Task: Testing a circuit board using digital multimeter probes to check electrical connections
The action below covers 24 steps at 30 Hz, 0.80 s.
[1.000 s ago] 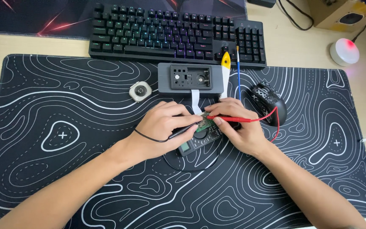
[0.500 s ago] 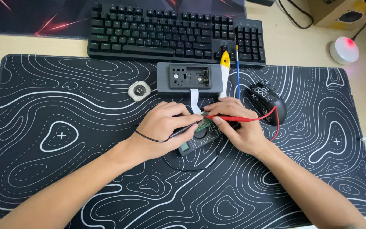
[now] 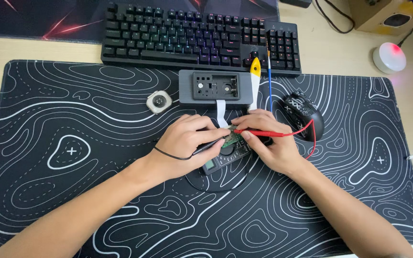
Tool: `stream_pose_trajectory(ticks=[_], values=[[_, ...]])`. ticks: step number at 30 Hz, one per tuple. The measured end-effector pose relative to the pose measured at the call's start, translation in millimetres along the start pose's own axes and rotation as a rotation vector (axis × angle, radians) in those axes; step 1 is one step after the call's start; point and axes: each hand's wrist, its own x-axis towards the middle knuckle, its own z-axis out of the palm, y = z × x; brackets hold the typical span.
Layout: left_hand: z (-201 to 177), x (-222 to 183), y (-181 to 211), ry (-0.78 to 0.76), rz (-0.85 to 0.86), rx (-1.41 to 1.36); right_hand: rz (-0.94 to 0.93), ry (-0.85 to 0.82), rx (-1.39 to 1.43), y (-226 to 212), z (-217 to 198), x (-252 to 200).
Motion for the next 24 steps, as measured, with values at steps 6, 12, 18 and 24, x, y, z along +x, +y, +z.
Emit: stream_pose_trajectory(ticks=[6,12,18,24], values=[[-6.0,2.5,1.8,-0.019,0.004,-0.005,0.003,-0.002,-0.007,-0.5,-0.5,0.5],[-0.9,-0.4,-0.2,-0.003,-0.002,0.009,-0.002,0.001,0.007,-2.2,-0.3,1.3],[0.5,-1.4,-0.3,0.009,-0.010,0.006,-0.001,0.000,0.003,-1.7,-0.4,1.0],[3.5,-1.8,-1.5,0.019,-0.003,0.008,0.003,0.003,0.003,-1.7,0.3,0.0]])
